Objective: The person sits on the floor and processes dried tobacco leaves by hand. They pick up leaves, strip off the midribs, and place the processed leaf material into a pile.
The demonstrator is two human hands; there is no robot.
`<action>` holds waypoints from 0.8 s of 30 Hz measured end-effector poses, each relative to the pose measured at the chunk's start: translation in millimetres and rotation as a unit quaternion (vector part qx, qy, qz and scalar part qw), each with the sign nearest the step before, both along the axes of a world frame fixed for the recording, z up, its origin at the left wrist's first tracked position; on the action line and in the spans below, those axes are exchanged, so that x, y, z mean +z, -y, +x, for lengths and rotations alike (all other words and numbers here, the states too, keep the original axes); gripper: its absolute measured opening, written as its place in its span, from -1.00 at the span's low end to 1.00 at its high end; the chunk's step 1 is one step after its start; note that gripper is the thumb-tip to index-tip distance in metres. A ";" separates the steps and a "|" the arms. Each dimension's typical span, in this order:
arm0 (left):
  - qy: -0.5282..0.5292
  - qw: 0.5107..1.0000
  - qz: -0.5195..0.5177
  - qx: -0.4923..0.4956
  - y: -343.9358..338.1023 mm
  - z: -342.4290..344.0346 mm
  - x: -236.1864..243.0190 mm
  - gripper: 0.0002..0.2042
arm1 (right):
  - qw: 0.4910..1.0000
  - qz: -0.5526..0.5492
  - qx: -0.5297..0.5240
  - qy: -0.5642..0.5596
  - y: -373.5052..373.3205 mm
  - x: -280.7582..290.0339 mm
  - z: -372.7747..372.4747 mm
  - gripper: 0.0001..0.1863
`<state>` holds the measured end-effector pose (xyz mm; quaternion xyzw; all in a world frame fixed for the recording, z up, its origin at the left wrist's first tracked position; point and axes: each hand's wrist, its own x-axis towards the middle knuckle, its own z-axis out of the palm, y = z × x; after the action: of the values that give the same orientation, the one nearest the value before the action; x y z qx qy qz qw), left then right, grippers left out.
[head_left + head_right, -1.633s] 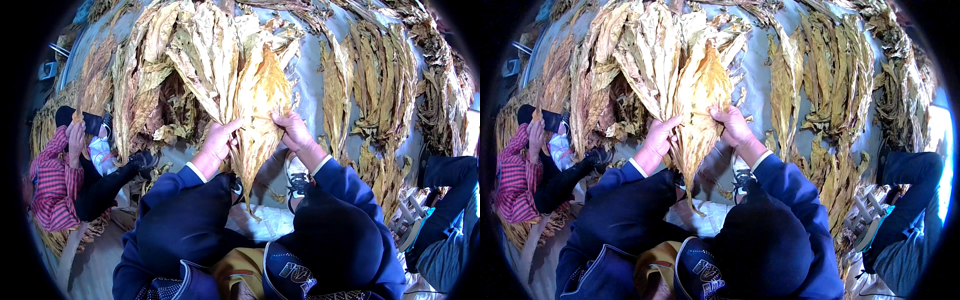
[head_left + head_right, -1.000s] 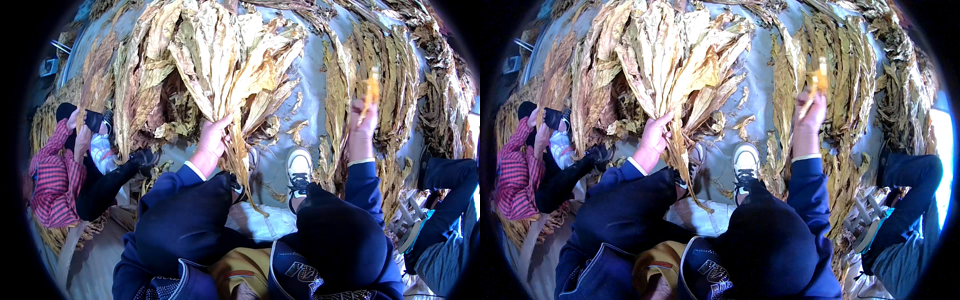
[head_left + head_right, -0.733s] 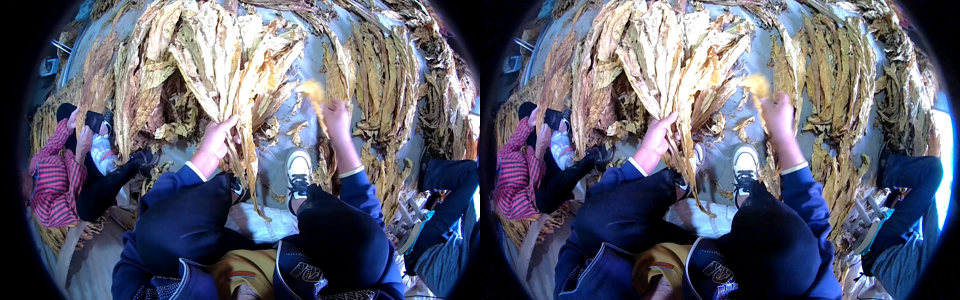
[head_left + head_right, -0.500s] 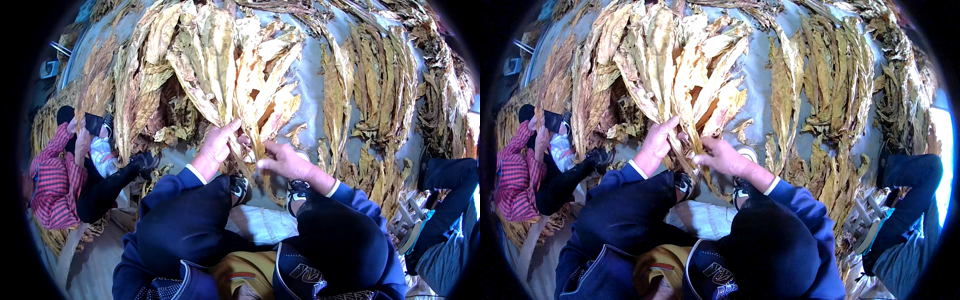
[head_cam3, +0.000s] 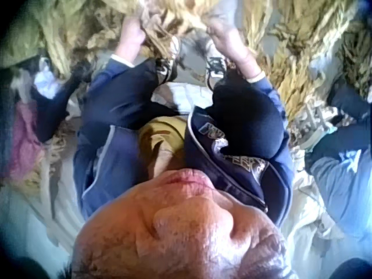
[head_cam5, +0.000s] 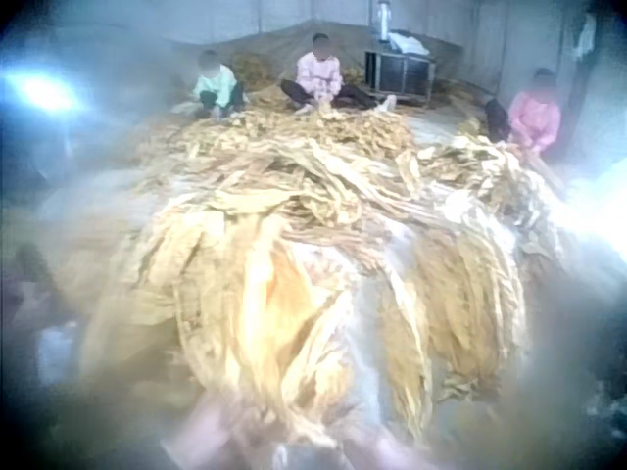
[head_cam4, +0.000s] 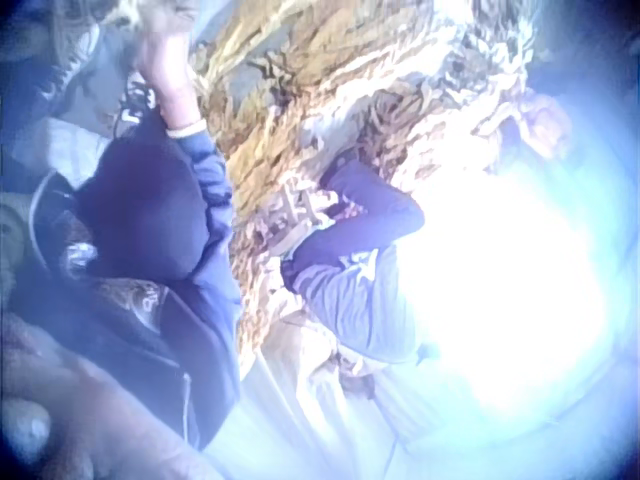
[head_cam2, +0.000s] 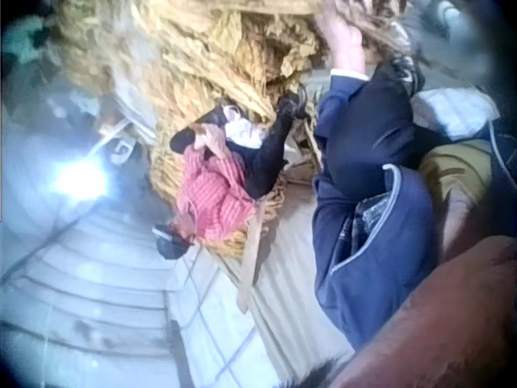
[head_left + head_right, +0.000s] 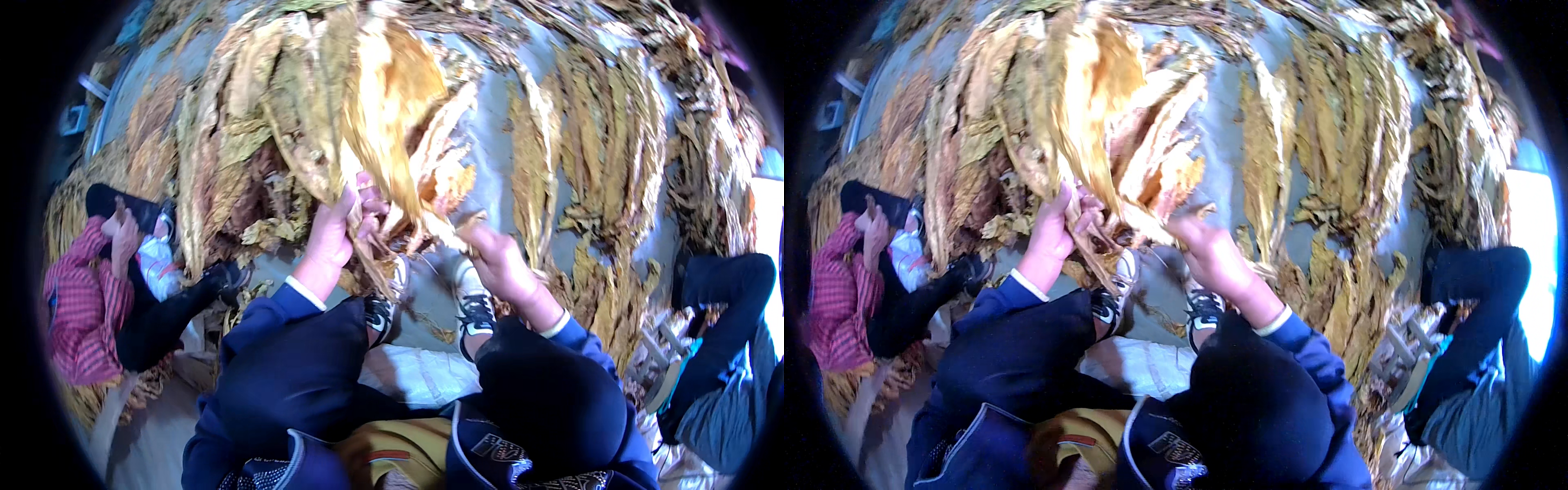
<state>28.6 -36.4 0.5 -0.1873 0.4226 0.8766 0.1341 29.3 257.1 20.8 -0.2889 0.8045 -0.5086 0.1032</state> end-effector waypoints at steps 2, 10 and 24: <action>0.005 0.995 -0.042 0.090 3.6 -6.0 1.8 -0.37 | 0.997 0.009 0.083 0.008 -1.7 -10.8 15.4 -0.55; -0.040 0.994 0.094 0.042 17.5 -22.6 29.8 -0.48 | 0.943 0.164 0.267 0.114 -14.2 -42.4 37.4 -0.75; 0.127 0.992 -0.002 0.021 -7.0 0.1 28.7 -0.60 | 0.994 -0.059 -0.068 -0.067 54.9 46.7 -100.1 -0.48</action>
<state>28.7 -29.3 29.2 -0.3058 0.4001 0.8475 0.1678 -70.8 202.2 67.4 -0.2726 0.7962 -0.5401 -0.0029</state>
